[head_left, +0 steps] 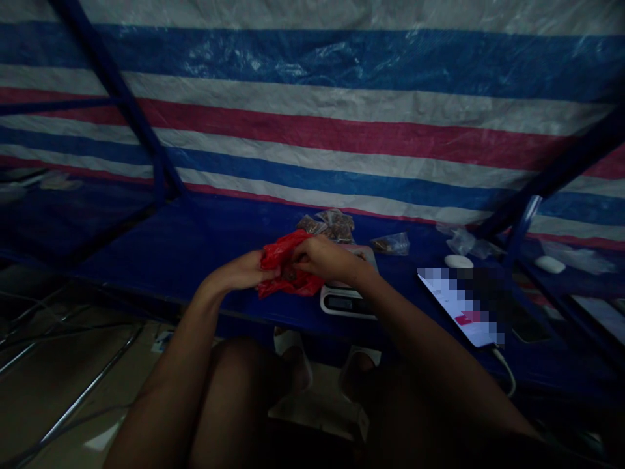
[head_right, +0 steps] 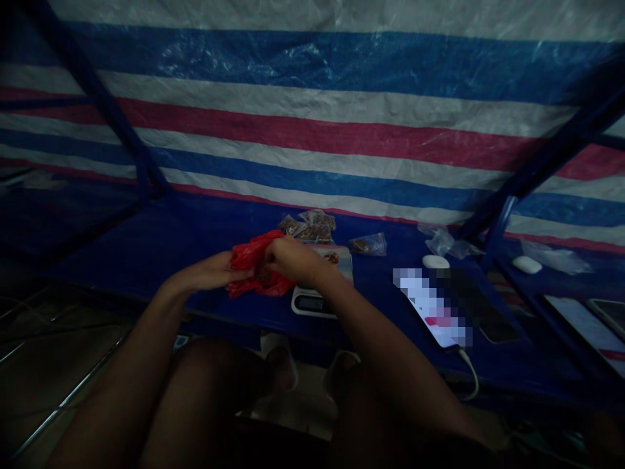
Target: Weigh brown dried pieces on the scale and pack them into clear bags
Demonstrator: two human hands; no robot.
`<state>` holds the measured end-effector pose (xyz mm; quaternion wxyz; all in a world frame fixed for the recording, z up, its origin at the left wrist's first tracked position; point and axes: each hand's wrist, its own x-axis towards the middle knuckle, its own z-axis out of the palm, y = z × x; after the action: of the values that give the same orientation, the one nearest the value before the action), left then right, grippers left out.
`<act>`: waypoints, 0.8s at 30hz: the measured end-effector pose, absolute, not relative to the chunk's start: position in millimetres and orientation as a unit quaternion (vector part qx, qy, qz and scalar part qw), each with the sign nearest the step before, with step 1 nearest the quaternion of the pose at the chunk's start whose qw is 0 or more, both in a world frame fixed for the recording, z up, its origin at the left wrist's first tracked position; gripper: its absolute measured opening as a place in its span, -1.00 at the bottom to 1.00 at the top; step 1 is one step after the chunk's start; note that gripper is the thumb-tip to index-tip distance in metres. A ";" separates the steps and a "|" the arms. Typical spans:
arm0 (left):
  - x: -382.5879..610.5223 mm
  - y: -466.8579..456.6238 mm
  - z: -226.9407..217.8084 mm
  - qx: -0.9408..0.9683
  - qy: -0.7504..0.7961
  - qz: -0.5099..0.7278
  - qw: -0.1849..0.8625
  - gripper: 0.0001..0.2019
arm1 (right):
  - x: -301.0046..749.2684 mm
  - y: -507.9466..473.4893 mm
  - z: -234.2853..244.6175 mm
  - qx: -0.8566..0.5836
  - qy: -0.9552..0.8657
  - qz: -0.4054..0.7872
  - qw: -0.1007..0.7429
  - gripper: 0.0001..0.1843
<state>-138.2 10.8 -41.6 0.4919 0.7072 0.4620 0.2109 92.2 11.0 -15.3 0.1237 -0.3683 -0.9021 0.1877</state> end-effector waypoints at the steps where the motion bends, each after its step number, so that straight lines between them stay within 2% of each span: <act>1: -137.7 9.9 -40.0 0.705 0.459 0.213 0.497 -0.56 | 97.4 9.2 -10.4 -0.375 -0.900 0.181 0.128 -0.83; 7: -137.1 9.5 -35.2 0.698 0.456 0.226 0.505 -0.43 | 152.3 -10.8 24.0 -0.460 -0.851 0.149 0.204 -0.79; 12: -138.1 15.4 -42.3 0.693 0.456 0.244 0.502 -0.43 | 192.5 -20.7 31.0 -0.564 -0.807 0.107 0.138 -0.82; 18: -134.3 16.1 -43.5 0.682 0.462 0.232 0.517 -0.45 | 195.4 -22.4 26.8 -0.560 -0.814 0.129 0.084 -0.83; 24: -132.4 11.5 -36.3 0.679 0.464 0.229 0.520 -0.43 | 197.3 -22.7 25.6 -0.537 -0.827 0.142 0.088 -0.77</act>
<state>-132.4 11.5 -36.3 0.5204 0.6791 0.4641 0.2294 197.3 -22.7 25.6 0.0877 -0.5370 -0.8269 0.1421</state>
